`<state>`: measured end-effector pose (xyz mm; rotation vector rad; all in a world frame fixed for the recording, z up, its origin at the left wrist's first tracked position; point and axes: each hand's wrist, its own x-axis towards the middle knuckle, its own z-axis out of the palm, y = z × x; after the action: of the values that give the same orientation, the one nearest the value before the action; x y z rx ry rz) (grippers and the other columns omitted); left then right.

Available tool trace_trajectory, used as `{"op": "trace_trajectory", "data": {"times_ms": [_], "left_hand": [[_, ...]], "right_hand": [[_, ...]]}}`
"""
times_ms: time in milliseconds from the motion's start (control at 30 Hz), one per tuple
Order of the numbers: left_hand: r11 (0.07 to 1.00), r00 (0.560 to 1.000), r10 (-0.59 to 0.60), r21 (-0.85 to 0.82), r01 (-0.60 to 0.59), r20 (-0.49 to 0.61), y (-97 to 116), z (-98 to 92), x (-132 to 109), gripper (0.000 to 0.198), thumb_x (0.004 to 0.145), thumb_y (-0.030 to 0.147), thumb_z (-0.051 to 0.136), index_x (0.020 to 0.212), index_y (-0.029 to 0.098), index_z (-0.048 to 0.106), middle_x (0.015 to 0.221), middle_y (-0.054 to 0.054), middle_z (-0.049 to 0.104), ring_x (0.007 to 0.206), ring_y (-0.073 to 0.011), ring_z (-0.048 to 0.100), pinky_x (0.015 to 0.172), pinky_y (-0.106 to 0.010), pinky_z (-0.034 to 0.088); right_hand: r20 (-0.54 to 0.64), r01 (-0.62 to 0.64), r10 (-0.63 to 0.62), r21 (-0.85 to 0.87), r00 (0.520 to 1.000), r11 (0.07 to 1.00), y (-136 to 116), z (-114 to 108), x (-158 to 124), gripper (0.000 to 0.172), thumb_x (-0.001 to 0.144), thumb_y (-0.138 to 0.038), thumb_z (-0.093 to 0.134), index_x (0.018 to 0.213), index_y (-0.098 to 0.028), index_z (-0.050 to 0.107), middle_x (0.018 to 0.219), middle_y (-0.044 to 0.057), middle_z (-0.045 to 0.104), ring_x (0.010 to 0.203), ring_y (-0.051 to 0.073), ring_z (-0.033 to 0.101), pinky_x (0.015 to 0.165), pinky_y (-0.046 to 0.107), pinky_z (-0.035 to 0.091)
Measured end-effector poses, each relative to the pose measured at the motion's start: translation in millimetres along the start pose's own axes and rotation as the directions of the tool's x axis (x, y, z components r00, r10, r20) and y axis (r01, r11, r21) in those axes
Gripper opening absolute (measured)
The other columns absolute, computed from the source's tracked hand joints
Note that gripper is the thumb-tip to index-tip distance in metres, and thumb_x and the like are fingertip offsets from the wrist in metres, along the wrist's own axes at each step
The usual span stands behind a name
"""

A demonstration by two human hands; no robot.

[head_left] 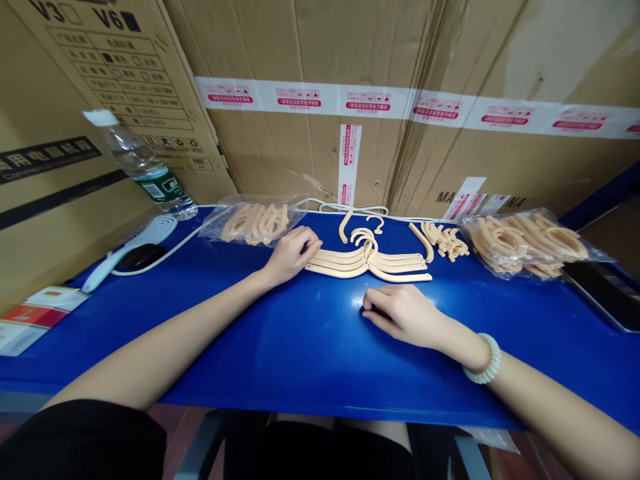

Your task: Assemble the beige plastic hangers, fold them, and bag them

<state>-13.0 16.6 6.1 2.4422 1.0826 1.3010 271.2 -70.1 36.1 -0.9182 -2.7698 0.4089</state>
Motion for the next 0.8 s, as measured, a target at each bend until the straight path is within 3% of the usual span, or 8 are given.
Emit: {"op": "trace_trajectory", "data": {"times_ms": [200, 500, 800], "left_hand": [[1.000, 1.000, 0.011, -0.026, -0.012, -0.009, 2.5, 0.6, -1.0, 0.026, 0.099, 0.030, 0.050, 0.076, 0.022, 0.042, 0.084, -0.006, 0.063, 0.079, -0.0190, 0.060, 0.076, -0.035, 0.048], [0.999, 0.999, 0.043, -0.005, -0.044, -0.033, 0.9, 4.3, -3.0, 0.007, 0.098, 0.020, 0.048, 0.091, 0.022, 0.048, 0.097, -0.007, 0.064, 0.093, -0.0201, 0.063, 0.087, -0.037, 0.050], [0.999, 1.000, 0.029, -0.014, -0.029, -0.001, 3.8, 2.6, -2.0, 0.024, 0.098, 0.023, 0.046, 0.075, 0.023, 0.039, 0.088, -0.007, 0.063, 0.079, -0.0189, 0.060, 0.074, -0.035, 0.047]], "right_hand": [[-0.038, -0.025, 0.028, 0.070, 0.999, 0.997, 3.5, 4.1, 1.1, 0.006, 0.098, -0.023, 0.050, 0.096, -0.020, 0.054, 0.084, 0.004, 0.068, 0.068, 0.015, 0.059, 0.064, 0.026, 0.037], [-0.053, -0.020, 0.021, 0.020, 0.998, 1.000, 2.6, 4.2, 2.2, 0.011, 0.097, -0.023, 0.047, 0.086, -0.021, 0.047, 0.073, 0.001, 0.061, 0.058, 0.013, 0.049, 0.058, 0.026, 0.029], [-0.026, 0.018, -0.017, 0.022, 1.000, 1.000, 2.9, 2.4, 1.7, 0.028, 0.104, -0.035, 0.045, 0.079, -0.022, 0.045, 0.072, 0.000, 0.054, 0.060, 0.013, 0.045, 0.058, 0.028, 0.027]]}}
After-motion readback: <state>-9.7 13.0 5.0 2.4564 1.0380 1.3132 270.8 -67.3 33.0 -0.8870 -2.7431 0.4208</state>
